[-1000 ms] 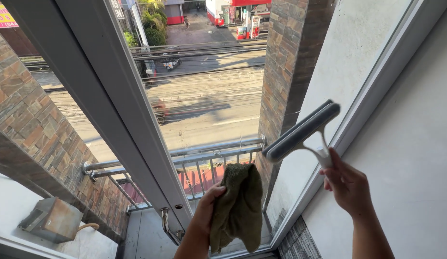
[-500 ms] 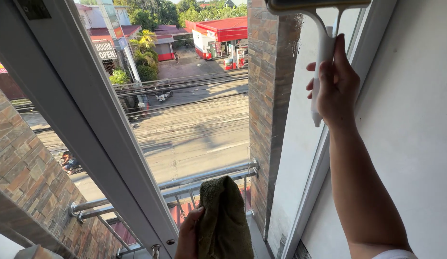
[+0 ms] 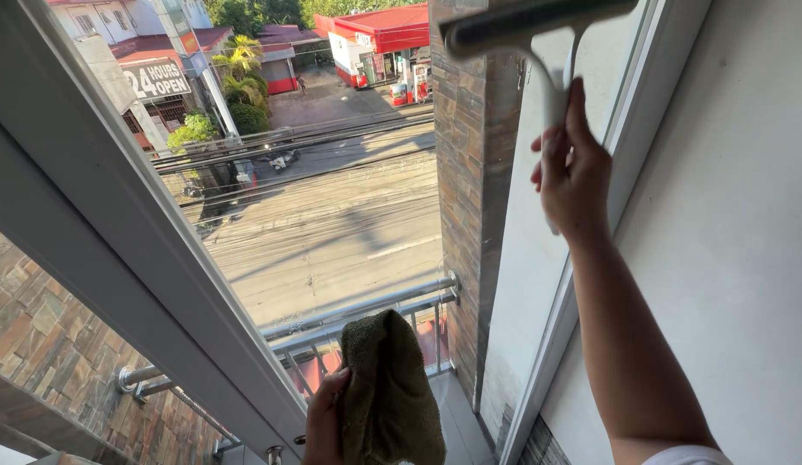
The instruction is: Cleaning a glass balcony door using a squeegee and a cloth.
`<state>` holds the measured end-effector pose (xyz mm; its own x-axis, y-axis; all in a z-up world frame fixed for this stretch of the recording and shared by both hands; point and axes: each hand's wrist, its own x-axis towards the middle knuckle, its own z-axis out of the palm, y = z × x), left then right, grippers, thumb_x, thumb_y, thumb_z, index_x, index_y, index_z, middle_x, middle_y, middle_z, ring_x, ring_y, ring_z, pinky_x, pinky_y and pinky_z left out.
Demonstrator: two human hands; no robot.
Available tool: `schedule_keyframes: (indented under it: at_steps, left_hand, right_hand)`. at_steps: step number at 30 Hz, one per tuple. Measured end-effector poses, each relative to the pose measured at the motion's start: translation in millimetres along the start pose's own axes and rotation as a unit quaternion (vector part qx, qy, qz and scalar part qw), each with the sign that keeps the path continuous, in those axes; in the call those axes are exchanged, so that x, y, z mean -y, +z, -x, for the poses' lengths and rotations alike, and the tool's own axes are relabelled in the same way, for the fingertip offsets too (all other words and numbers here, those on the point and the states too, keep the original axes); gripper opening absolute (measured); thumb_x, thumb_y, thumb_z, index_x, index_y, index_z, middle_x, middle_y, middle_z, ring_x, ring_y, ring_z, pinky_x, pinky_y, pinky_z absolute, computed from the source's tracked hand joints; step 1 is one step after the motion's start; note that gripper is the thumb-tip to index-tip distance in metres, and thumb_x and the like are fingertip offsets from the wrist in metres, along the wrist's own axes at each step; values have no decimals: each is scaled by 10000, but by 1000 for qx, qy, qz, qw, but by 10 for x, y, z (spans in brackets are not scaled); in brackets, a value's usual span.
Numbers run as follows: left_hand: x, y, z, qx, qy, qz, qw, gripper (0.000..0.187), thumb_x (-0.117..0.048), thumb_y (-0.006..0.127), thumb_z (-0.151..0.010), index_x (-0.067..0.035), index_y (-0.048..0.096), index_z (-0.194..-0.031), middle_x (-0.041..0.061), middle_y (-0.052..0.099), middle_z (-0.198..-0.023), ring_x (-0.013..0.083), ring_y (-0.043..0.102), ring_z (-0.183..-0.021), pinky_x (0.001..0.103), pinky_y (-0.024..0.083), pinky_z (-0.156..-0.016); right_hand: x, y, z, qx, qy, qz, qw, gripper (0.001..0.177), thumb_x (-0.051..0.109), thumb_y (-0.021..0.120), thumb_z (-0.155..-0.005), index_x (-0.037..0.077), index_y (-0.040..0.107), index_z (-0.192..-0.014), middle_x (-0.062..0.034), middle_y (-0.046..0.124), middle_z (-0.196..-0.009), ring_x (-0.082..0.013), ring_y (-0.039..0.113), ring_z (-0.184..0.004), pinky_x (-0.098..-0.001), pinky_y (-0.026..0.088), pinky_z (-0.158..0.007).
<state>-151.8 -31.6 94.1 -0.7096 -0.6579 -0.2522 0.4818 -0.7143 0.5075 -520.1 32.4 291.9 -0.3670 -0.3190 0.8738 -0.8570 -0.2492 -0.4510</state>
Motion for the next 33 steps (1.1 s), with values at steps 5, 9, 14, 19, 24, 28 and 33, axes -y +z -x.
schedule_keyframes:
  at_steps: [5, 9, 14, 19, 24, 28, 33]
  left_hand:
    - [-19, -48, -16, -23, -16, -13, 1000, 531, -324, 505, -904, 45, 611, -1271, 248, 734, -1062, 350, 737, -884, 498, 626, -811]
    - [-30, 97, 86, 106, -20, 26, 994, 500, -305, 506, -927, 45, 583, -1275, 239, 726, -1093, 345, 740, -918, 486, 622, -830]
    - [36, 131, 53, 117, -34, 30, 992, 531, -346, 497, -933, 47, 601, -1274, 248, 727, -1099, 357, 736, -922, 493, 623, -819]
    - [109, 47, -90, 158, -39, 72, 984, 516, -396, 496, -997, 25, 614, -1272, 216, 717, -1141, 346, 722, -987, 485, 605, -870]
    - [114, 104, -298, 127, -41, 58, 989, 522, -440, 489, -988, -27, 628, -1276, 175, 727, -1151, 324, 717, -1015, 464, 600, -913]
    - [153, 153, -499, 194, -66, 41, 978, 559, -465, 545, -1021, 1, 617, -1321, 212, 719, -1179, 316, 709, -1023, 445, 577, -930]
    - [277, 123, -470, 255, -81, -28, 963, 560, -386, 602, -1037, 50, 577, -1388, 251, 693, -1207, 308, 703, -1031, 432, 567, -941]
  right_hand:
    - [-494, 206, 1341, 26, 73, -31, 997, 570, 162, 466, -1118, 130, 260, -1649, -79, 699, -902, -70, 633, -607, -231, 563, -536]
    - [-692, 259, 2075, 30, 117, -30, 992, 579, 153, 477, -1095, 137, 272, -1637, -67, 703, -883, -61, 634, -591, -232, 565, -534]
    - [-621, 118, 2238, 57, 182, -48, 981, 599, 183, 507, -1075, 148, 293, -1633, -67, 691, -886, -63, 608, -608, -240, 563, -558]
    - [-343, -280, 2309, 106, 214, -99, 966, 590, 234, 513, -1063, 168, 324, -1618, -53, 700, -887, -53, 613, -596, -235, 557, -535]
    - [-20, -508, 2604, 270, 109, -243, 926, 530, 246, 571, -1035, 212, 443, -1548, -39, 731, -854, -59, 623, -547, -244, 586, -495]
    - [243, -460, 2677, 414, 21, -216, 884, 567, 221, 645, -1015, 245, 457, -1550, -30, 689, -815, -103, 635, -600, -308, 542, -551]
    - [165, -628, 2491, 374, 2, -129, 919, 556, 201, 621, -1015, 256, 473, -1548, -52, 678, -847, -122, 636, -647, -340, 545, -598]
